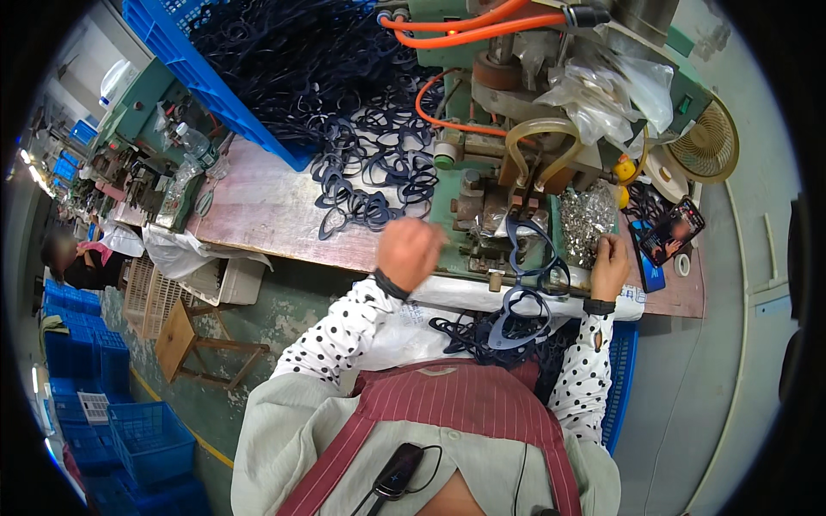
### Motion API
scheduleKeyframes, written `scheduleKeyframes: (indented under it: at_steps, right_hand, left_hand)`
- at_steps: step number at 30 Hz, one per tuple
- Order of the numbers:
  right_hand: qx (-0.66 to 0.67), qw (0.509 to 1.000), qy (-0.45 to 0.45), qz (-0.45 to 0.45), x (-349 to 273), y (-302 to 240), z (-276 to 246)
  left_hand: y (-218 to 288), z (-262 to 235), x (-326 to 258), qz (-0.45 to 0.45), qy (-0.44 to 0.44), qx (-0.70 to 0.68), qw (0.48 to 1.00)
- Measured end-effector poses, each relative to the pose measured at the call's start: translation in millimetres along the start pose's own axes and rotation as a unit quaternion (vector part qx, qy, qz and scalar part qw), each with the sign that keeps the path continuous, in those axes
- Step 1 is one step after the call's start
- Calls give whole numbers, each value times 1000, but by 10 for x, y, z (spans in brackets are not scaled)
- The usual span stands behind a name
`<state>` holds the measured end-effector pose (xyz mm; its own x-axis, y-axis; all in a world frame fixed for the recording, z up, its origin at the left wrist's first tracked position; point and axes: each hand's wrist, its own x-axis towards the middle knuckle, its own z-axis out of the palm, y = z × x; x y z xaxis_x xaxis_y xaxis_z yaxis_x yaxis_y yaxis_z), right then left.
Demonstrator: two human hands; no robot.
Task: The person repeatedly picks dark rubber loops from a blue bin and places them into a small press machine, then removes the processed pieces and sets them aside. The person also handles small shiny metal components from a tray on the table.
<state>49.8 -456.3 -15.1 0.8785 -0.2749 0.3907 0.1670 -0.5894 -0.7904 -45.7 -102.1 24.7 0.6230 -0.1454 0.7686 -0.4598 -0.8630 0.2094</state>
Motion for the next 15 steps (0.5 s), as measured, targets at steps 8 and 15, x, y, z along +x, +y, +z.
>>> scheduleKeyframes:
  at_steps: [8, 15]
  right_hand:
    - [-11, 998, 42, -39, 3, 126, 74]
    - [-13, 998, 9, -57, -17, -194, 3]
  left_hand:
    - [-766, 191, -258, -334, -244, 271, 869]
    - [-876, 191, -175, -407, -292, 235, 833]
